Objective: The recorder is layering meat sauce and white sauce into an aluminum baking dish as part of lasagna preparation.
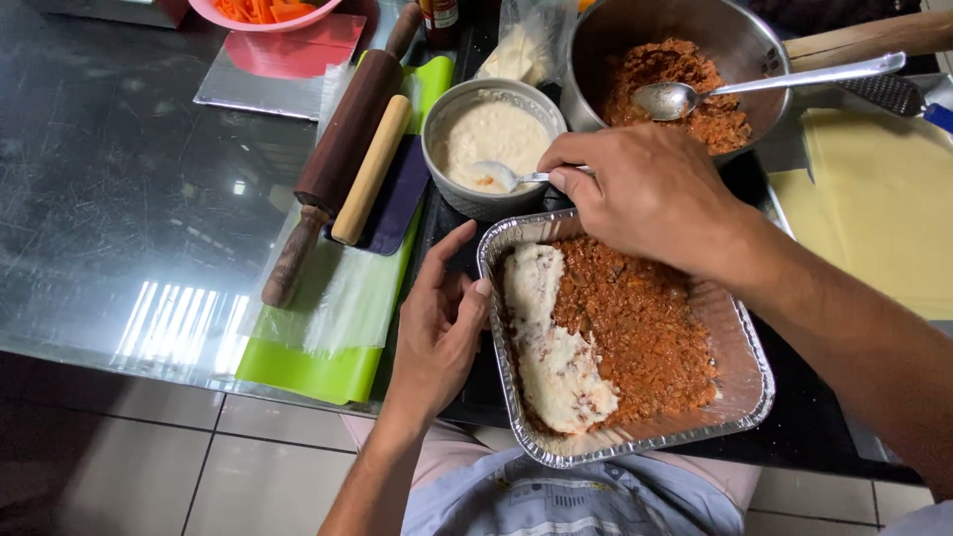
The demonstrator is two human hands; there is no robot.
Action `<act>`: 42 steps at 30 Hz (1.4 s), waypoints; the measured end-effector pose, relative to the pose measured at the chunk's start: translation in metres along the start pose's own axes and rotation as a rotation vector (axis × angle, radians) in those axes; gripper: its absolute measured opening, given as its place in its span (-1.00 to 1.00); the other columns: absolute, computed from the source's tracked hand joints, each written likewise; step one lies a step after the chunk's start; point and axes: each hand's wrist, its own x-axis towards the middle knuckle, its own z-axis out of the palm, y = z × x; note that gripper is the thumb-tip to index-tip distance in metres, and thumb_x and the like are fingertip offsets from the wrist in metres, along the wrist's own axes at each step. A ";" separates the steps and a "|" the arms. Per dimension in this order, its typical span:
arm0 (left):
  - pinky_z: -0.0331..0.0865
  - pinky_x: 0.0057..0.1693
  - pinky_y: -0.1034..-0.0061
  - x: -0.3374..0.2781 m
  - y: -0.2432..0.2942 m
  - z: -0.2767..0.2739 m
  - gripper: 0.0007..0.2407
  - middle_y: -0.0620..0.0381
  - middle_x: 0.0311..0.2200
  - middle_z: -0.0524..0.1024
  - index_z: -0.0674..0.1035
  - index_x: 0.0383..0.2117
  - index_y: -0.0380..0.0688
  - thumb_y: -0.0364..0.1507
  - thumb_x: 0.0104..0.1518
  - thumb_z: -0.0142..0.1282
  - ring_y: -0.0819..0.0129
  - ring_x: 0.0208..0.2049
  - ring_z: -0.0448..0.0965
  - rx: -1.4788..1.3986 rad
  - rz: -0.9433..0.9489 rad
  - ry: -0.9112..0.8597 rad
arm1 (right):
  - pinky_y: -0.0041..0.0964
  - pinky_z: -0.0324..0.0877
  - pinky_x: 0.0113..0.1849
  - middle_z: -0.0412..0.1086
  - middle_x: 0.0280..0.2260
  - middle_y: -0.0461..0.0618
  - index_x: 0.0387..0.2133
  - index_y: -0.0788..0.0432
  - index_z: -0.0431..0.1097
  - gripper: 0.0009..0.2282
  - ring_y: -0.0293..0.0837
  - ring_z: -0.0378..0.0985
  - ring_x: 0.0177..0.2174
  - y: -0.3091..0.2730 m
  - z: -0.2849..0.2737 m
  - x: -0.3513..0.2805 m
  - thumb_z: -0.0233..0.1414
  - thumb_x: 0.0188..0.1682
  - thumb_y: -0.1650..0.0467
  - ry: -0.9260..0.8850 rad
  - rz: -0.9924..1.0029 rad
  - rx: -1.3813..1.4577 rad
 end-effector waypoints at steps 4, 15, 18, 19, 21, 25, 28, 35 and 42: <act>0.18 -0.35 0.73 0.000 0.000 0.000 -0.55 0.36 -0.52 0.34 0.31 0.33 -0.15 -0.45 0.29 0.02 0.67 -0.49 0.27 -0.031 0.006 -0.009 | 0.00 0.46 -0.34 0.56 -0.52 0.04 -0.18 0.04 0.58 -0.80 0.01 0.62 -0.49 0.000 -0.002 0.007 0.06 0.04 0.30 -0.114 0.115 0.056; 0.19 -0.39 0.72 0.000 -0.001 0.000 -0.54 0.35 -0.53 0.34 0.30 0.33 -0.14 -0.47 0.26 0.03 0.66 -0.52 0.28 -0.053 -0.016 0.000 | -0.23 0.22 -0.58 0.46 -0.61 0.04 -0.10 -0.01 0.58 -0.82 -0.22 0.33 -0.67 0.000 -0.020 -0.011 0.09 0.09 0.30 0.004 0.303 0.208; 0.25 -0.32 0.73 0.001 -0.009 -0.001 -0.55 0.36 -0.48 0.35 0.30 0.34 -0.16 -0.48 0.30 0.03 0.66 -0.47 0.32 -0.035 0.045 -0.012 | -0.19 0.15 -0.67 0.55 -0.49 -0.15 -0.08 -0.10 0.55 -0.81 -0.20 0.30 -0.76 0.004 -0.046 -0.042 0.05 0.09 0.30 -0.096 0.418 0.195; 0.25 -0.32 0.73 0.002 -0.009 0.000 -0.55 0.36 -0.48 0.35 0.30 0.34 -0.16 -0.48 0.30 0.03 0.66 -0.47 0.32 -0.041 0.044 -0.025 | -0.19 0.15 -0.67 0.55 -0.49 -0.15 -0.08 -0.10 0.55 -0.81 -0.20 0.30 -0.76 0.008 -0.050 -0.056 0.05 0.09 0.30 -0.095 0.430 0.189; 0.19 -0.37 0.73 0.003 -0.010 0.001 -0.55 0.36 -0.50 0.33 0.31 0.34 -0.14 -0.47 0.29 0.02 0.67 -0.50 0.28 0.003 0.011 0.000 | -0.31 0.33 -0.53 0.54 -0.34 -0.08 -0.14 0.06 0.55 -0.85 -0.30 0.43 -0.62 0.016 -0.057 -0.084 0.10 0.06 0.38 0.089 0.135 0.031; 0.16 -0.45 0.72 0.004 0.000 0.004 -0.55 0.35 -0.56 0.33 0.32 0.32 -0.12 -0.45 0.26 0.02 0.66 -0.57 0.25 0.027 -0.059 -0.018 | -0.25 0.37 -0.52 0.50 -0.47 -0.08 -0.20 0.06 0.55 -0.88 -0.22 0.44 -0.61 0.040 -0.036 -0.125 0.13 0.03 0.38 0.022 0.249 -0.094; 0.15 -0.41 0.74 0.003 -0.002 0.006 -0.55 0.37 -0.52 0.33 0.32 0.33 -0.15 -0.45 0.27 0.02 0.68 -0.52 0.25 0.021 -0.030 -0.014 | -0.20 0.35 -0.35 0.49 -0.43 -0.09 -0.19 0.10 0.54 -0.89 -0.20 0.46 -0.48 0.048 -0.015 -0.139 0.13 0.05 0.46 0.136 0.037 -0.276; 0.16 -0.41 0.74 0.001 -0.001 0.005 -0.54 0.36 -0.52 0.35 0.32 0.34 -0.16 -0.45 0.27 0.03 0.68 -0.53 0.26 0.071 -0.022 -0.004 | -0.16 0.34 -0.39 0.35 -0.54 -0.05 -0.22 0.11 0.53 -0.85 -0.11 0.40 -0.50 0.010 -0.041 -0.146 0.21 -0.04 0.38 0.053 0.218 -0.305; 0.19 -0.32 0.77 0.001 -0.006 0.005 -0.55 0.37 -0.42 0.39 0.31 0.34 -0.19 -0.48 0.29 0.01 0.71 -0.44 0.28 -0.005 0.016 -0.024 | -0.27 0.41 -0.64 0.36 -0.56 -0.01 0.04 0.03 0.50 -0.60 -0.19 0.43 -0.66 0.002 -0.025 -0.164 0.16 -0.13 0.40 -0.039 0.255 -0.500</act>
